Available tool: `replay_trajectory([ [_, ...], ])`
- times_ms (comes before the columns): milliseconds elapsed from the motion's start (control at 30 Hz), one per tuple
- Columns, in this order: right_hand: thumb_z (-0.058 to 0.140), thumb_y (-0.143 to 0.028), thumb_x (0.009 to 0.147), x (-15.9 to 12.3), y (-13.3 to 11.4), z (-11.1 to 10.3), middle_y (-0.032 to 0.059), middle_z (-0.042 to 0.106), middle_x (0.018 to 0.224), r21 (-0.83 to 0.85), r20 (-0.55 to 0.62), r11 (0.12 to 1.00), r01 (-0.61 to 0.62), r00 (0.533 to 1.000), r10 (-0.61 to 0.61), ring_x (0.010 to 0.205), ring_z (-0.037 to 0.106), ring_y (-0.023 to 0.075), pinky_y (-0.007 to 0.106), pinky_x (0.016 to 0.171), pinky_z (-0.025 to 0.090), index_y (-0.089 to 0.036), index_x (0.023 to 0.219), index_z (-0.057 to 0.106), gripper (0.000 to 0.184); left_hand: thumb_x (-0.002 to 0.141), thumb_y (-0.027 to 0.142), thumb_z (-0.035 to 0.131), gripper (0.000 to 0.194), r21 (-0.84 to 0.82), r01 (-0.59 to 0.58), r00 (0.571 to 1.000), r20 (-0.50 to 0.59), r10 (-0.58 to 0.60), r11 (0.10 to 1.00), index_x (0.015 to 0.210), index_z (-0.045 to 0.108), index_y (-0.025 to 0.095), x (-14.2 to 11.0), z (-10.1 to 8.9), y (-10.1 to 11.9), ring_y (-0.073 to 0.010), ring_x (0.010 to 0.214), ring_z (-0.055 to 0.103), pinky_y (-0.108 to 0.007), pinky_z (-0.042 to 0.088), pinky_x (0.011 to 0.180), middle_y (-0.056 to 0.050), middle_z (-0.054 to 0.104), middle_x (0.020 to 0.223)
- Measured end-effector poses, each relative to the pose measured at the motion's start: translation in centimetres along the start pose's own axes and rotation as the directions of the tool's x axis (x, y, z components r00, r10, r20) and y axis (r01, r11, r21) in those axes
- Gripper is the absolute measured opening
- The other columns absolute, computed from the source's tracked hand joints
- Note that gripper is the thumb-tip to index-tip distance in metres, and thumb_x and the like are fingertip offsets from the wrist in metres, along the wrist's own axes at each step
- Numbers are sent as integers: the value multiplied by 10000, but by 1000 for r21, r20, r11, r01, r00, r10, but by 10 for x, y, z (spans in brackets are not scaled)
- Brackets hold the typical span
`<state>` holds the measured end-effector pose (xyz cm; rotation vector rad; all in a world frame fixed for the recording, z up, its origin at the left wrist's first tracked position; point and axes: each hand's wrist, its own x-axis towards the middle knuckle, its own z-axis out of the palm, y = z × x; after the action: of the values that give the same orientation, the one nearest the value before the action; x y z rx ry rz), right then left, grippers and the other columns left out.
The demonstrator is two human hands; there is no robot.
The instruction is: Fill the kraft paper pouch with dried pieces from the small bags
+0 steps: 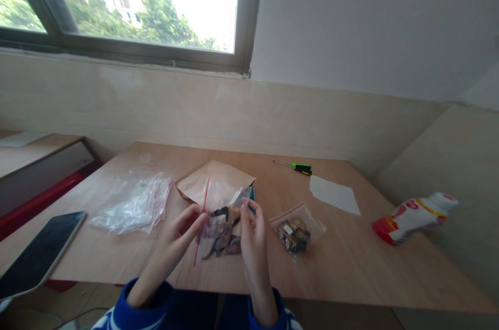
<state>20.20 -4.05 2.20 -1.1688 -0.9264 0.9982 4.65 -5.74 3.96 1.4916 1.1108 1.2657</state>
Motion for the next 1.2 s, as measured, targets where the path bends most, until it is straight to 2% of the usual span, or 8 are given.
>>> replay_trajectory([
  [100,597,-521,803,-3,4,4,105,689,1000,-77,-9,995,63,998,-64,898,667,221,335,761,531,-173,1096,538,459,855,411,568,263,-82,30,999,-22,-32,996,760,563,167,-4,5,-7,-102,587,538,-210,430,543,12,574,662],
  [200,600,-445,823,-13,6,7,130,601,1158,-272,-129,932,238,951,-281,974,621,216,361,830,514,-186,1127,513,408,823,424,606,292,-201,76,995,-54,-88,977,707,532,166,-8,15,-16,-109,553,547,-224,442,536,14,572,615],
  [300,564,-342,868,-30,3,9,89,612,1040,-382,21,840,385,912,-409,902,612,190,334,808,516,-201,1027,566,212,777,431,653,306,-265,79,981,-151,-122,961,683,540,163,-10,26,-20,-121,575,566,-231,461,551,8,586,614],
  [433,555,-255,877,-44,-3,10,46,646,933,-324,360,833,448,873,-329,843,641,159,258,758,535,-210,1003,592,139,766,431,660,333,-239,48,952,-284,-117,970,631,501,172,-12,30,-21,-110,552,544,-209,438,520,24,560,573],
  [700,585,-240,860,-50,-4,13,32,715,817,-284,491,881,379,847,-205,770,699,172,225,698,543,-186,877,657,92,821,406,603,310,39,29,953,-304,-15,999,644,466,192,-28,17,-21,-92,486,460,-200,374,479,56,461,523],
  [833,528,-269,905,-57,-12,17,53,739,917,-243,566,907,345,809,-156,815,704,186,256,767,553,-194,1035,699,227,819,430,585,331,111,30,964,-267,0,993,626,439,204,-31,5,-17,-90,452,420,-203,334,448,65,412,491],
  [1000,516,-272,909,-60,-13,16,68,753,880,-220,531,926,307,834,-150,764,708,203,286,766,566,-180,996,749,265,841,465,527,363,116,18,988,-151,0,993,607,425,207,-31,-5,-16,-93,455,423,-205,321,443,52,428,499],
  [1200,544,-311,890,-60,-3,15,85,758,864,-216,363,946,241,920,-151,775,723,227,271,689,579,-174,905,765,261,865,410,513,281,151,-16,994,-108,32,988,679,467,204,-31,5,-18,-102,498,456,-207,352,483,46,469,548],
])
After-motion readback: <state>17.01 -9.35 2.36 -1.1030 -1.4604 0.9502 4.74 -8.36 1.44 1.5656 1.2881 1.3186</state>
